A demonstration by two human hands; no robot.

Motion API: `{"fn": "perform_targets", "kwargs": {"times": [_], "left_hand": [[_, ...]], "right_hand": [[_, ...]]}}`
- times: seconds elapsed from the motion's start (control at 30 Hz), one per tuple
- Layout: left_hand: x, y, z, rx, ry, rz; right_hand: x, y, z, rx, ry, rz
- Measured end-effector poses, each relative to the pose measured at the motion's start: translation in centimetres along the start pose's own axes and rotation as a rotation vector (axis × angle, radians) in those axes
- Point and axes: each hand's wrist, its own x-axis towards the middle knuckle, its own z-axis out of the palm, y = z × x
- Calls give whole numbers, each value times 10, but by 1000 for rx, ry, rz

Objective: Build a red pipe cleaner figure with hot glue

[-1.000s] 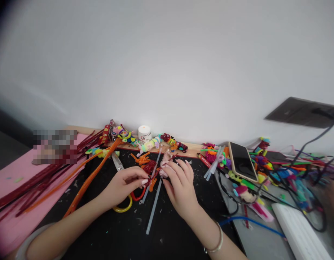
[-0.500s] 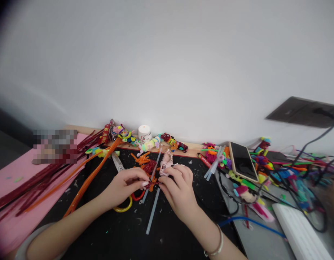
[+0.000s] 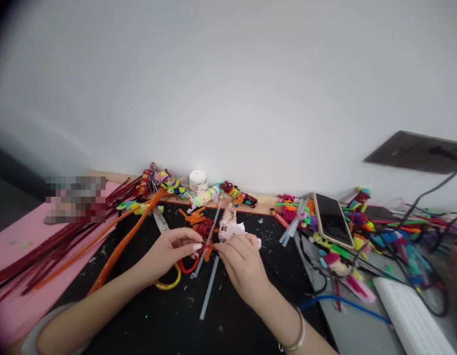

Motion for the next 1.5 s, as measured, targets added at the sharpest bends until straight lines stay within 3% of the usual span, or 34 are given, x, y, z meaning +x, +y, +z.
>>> {"fn": "perform_targets", "kwargs": {"times": [0.4, 0.93, 1.5], "left_hand": [[0, -3, 0, -95, 26, -72], [-2, -3, 6, -64, 51, 15], [-17, -1, 23, 66, 229, 105]], "right_hand": [[-7, -7, 9, 184, -43, 47], [-7, -16, 13, 209, -63, 85], [-9, -26, 18, 346, 21, 233]]}}
